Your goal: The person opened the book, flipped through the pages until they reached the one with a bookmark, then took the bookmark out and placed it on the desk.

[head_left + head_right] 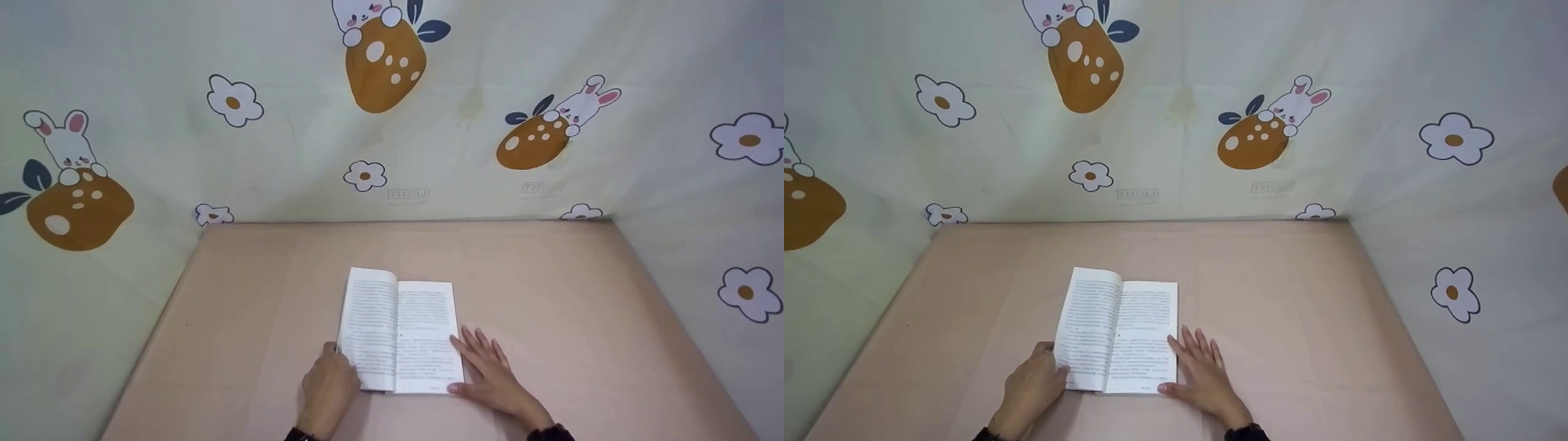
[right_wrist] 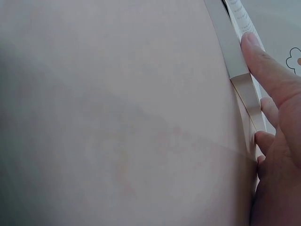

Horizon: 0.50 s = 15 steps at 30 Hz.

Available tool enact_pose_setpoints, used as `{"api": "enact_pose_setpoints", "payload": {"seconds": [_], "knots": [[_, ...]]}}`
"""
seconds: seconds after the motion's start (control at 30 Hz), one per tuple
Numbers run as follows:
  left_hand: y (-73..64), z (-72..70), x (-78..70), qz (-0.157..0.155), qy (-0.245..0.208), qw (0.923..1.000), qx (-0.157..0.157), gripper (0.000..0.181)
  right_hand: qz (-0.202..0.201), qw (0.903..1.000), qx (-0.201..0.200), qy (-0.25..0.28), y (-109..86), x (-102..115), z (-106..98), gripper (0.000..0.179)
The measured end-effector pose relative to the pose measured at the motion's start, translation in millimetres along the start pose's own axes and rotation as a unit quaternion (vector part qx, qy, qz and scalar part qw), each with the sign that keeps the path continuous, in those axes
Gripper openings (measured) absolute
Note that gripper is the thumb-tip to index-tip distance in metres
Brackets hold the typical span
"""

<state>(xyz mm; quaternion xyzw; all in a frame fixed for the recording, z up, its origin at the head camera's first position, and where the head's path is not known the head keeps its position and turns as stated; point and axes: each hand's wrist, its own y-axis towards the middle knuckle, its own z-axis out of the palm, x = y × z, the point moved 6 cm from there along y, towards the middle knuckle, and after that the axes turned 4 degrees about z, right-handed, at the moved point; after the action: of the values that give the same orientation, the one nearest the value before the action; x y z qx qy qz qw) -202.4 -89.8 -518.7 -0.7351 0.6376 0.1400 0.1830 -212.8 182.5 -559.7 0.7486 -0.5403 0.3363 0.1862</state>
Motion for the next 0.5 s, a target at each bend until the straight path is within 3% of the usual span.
{"api": "enact_pose_setpoints", "payload": {"seconds": [0.17,0.3,0.4,0.5], "knots": [[-1.1,-0.8,2.2,-0.006,0.028,0.9995,-0.01,0.036,0.0,1.0,-0.002,0.004,-0.2,-1,0,0.081],[-1.0,-2.2,-0.3,0.009,0.052,0.9985,-0.014,0.027,0.006,1.0,-0.003,0.004,-0.8,-2,0,0.081],[-2.2,-3.4,-4.6,0.029,0.096,0.9949,-0.01,0.02,0.006,1.0,-0.003,0.002,-1.0,-2,0,0.082],[-2.5,-3.0,-9.8,0.049,0.158,0.9862,0.008,0.015,0.002,1.0,-0.005,0.002,-1.0,-1,1,0.082]]}}
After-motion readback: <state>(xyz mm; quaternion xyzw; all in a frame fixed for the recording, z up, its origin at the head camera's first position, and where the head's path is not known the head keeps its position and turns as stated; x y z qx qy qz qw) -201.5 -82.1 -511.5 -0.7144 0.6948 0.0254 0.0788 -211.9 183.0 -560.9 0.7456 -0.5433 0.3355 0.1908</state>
